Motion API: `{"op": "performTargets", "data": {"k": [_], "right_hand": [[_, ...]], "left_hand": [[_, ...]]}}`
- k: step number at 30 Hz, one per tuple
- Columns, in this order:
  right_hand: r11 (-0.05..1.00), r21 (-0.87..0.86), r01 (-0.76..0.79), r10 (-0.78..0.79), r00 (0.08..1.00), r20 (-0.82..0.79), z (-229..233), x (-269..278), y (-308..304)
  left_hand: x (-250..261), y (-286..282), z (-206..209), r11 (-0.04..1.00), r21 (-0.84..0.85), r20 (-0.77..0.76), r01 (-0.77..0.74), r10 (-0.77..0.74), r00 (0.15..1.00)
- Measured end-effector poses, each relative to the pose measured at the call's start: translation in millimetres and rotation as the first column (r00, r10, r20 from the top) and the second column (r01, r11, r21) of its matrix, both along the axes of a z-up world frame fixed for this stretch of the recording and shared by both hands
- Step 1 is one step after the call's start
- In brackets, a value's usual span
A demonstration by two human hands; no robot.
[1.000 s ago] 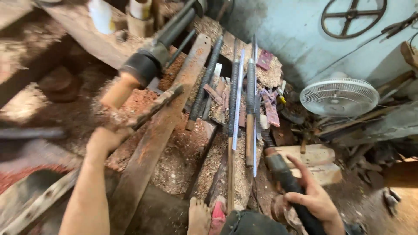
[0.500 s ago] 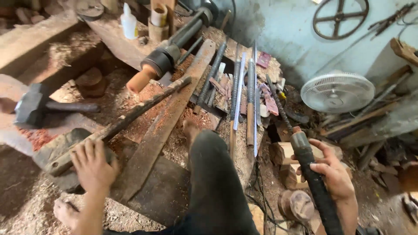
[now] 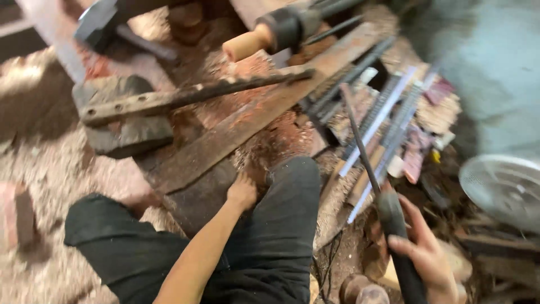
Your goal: Shaping a wooden workpiece on a lathe using a woodturning chisel to create a contoured profile.
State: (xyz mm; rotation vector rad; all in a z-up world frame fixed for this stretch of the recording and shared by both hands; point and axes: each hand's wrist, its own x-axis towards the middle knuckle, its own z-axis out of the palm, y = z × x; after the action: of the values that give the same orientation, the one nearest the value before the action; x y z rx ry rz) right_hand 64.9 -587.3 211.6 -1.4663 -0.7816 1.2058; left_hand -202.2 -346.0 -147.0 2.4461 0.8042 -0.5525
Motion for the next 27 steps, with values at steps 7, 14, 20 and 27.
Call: {"op": "performTargets", "data": {"k": [7, 14, 20, 27], "right_hand": [[0.93, -0.364, 0.052, -0.042, 0.998, 0.037, -20.1, 21.3, 0.7], [0.99, -0.135, 0.034, -0.05, 0.992, -0.114, -32.4, 64.6, 21.2], [0.994, -0.093, 0.065, -0.079, 0.984, -0.159, -36.3, 47.5, 93.9], [0.968, -0.248, -0.043, 0.0, 0.986, -0.167, -22.9, 0.2, 223.1]], "left_hand": [[25.4, -13.1, -77.7, 0.983, 0.122, -0.109, 0.138, -0.125, 0.986], [-38.4, -40.6, -79.1, 0.965, 0.127, -0.094, 0.23, -0.219, 0.971], [-72.0, -23.4, 25.7, 0.978, -0.036, 0.441, -0.204, 0.198, 0.875], [-57.9, 243.0, 199.9, 0.963, 0.149, 0.729, -0.227, 0.048, 0.682]]}}
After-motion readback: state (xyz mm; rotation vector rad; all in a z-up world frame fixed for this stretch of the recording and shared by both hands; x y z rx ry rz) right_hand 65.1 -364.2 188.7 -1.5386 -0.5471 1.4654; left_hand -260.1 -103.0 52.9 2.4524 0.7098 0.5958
